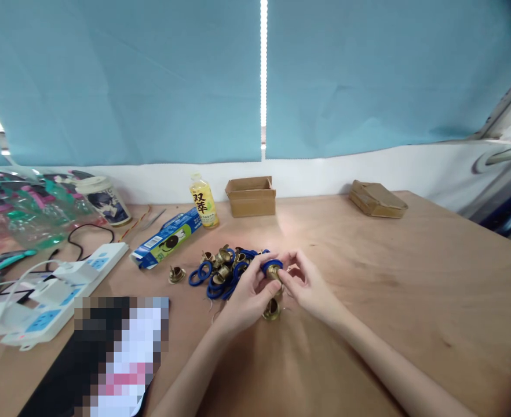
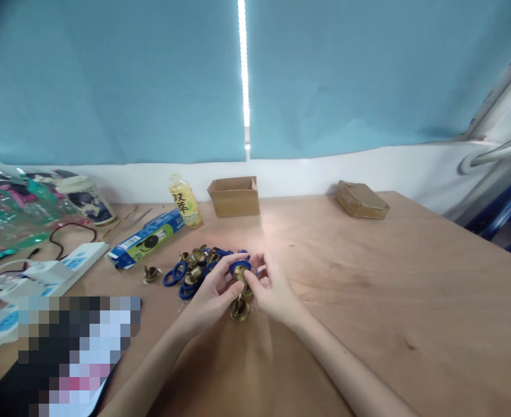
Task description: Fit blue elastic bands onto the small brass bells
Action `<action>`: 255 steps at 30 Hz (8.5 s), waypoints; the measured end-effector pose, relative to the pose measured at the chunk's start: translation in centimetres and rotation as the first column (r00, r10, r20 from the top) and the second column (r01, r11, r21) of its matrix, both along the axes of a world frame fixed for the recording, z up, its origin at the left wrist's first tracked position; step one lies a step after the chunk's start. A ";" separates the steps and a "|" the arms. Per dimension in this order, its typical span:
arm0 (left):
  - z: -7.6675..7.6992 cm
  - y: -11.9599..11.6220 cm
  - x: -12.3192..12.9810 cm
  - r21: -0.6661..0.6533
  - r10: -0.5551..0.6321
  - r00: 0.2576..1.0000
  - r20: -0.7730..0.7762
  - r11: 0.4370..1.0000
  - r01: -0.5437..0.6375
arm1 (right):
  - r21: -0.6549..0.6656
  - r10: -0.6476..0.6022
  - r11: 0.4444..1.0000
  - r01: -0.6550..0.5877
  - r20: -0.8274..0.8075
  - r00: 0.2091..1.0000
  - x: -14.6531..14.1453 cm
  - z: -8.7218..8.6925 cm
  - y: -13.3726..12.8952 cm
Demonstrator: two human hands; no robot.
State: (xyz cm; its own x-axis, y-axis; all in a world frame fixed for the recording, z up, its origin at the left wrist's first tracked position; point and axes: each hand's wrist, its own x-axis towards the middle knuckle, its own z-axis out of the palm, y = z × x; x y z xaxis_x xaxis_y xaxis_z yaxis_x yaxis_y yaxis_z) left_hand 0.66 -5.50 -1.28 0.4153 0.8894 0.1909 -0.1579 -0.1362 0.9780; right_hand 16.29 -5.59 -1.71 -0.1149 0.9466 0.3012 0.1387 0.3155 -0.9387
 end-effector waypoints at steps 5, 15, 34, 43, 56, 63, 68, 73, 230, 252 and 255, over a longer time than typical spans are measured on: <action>-0.3 0.3 -0.1 0.068 0.048 0.998 -0.040 0.997 -0.045 | -0.069 -0.044 0.997 0.040 -0.054 0.998 -0.3 -0.1 0.2; -0.5 -0.1 0.0 0.264 0.134 0.970 -0.204 0.962 -0.078 | 0.002 -0.059 0.998 0.059 0.010 0.998 -0.2 0.4 -0.3; 0.6 0.0 -0.1 0.153 0.090 0.994 -0.059 0.985 -0.080 | -0.103 0.003 0.995 -0.014 -0.102 0.995 0.3 1.4 -0.2; 0.7 -0.1 0.1 0.084 0.091 0.996 -0.017 0.992 -0.090 | -0.019 -0.046 0.999 0.046 0.000 0.999 0.4 1.1 -0.2; 0.1 0.0 0.0 0.094 0.096 0.995 -0.022 0.991 -0.094 | 0.323 -0.182 0.945 0.058 0.369 0.911 1.0 0.2 -0.4; 0.5 -0.3 0.1 0.128 0.084 0.995 -0.045 0.989 -0.078 | 0.335 -0.204 0.940 0.068 0.390 0.898 1.1 1.0 -0.7; 0.3 -0.2 0.3 0.133 0.113 0.993 -0.040 0.985 -0.107 | 0.384 -0.213 0.922 0.038 0.424 0.880 1.3 1.0 -0.7; 0.0 -0.3 0.3 0.192 0.169 0.984 -0.054 0.969 -0.156 | 0.349 -0.156 0.937 0.004 0.409 0.899 1.3 0.7 -0.7; 1.3 0.2 -1.4 0.100 0.141 0.953 -0.269 0.988 -0.118 | 0.281 -0.109 0.960 -0.007 0.394 0.913 -1.0 0.0 -1.6; 3.2 -0.6 -0.9 0.005 0.004 0.980 -0.197 1.000 -0.003 | 0.557 -0.279 0.829 0.039 0.352 0.893 -0.8 -0.2 -1.5; 3.2 -0.6 -0.9 0.035 0.031 0.976 -0.216 0.999 -0.024 | 0.595 -0.275 0.803 0.034 0.319 0.907 -0.9 -0.2 -1.8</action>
State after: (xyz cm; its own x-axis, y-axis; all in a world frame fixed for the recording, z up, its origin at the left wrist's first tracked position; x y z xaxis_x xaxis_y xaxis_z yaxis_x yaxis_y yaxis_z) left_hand -0.23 -6.07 1.93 0.4256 0.8959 0.1277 0.0613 -0.1694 0.9836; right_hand 15.35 -7.43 -1.91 -0.1982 0.6329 0.7485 0.5306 0.7113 -0.4609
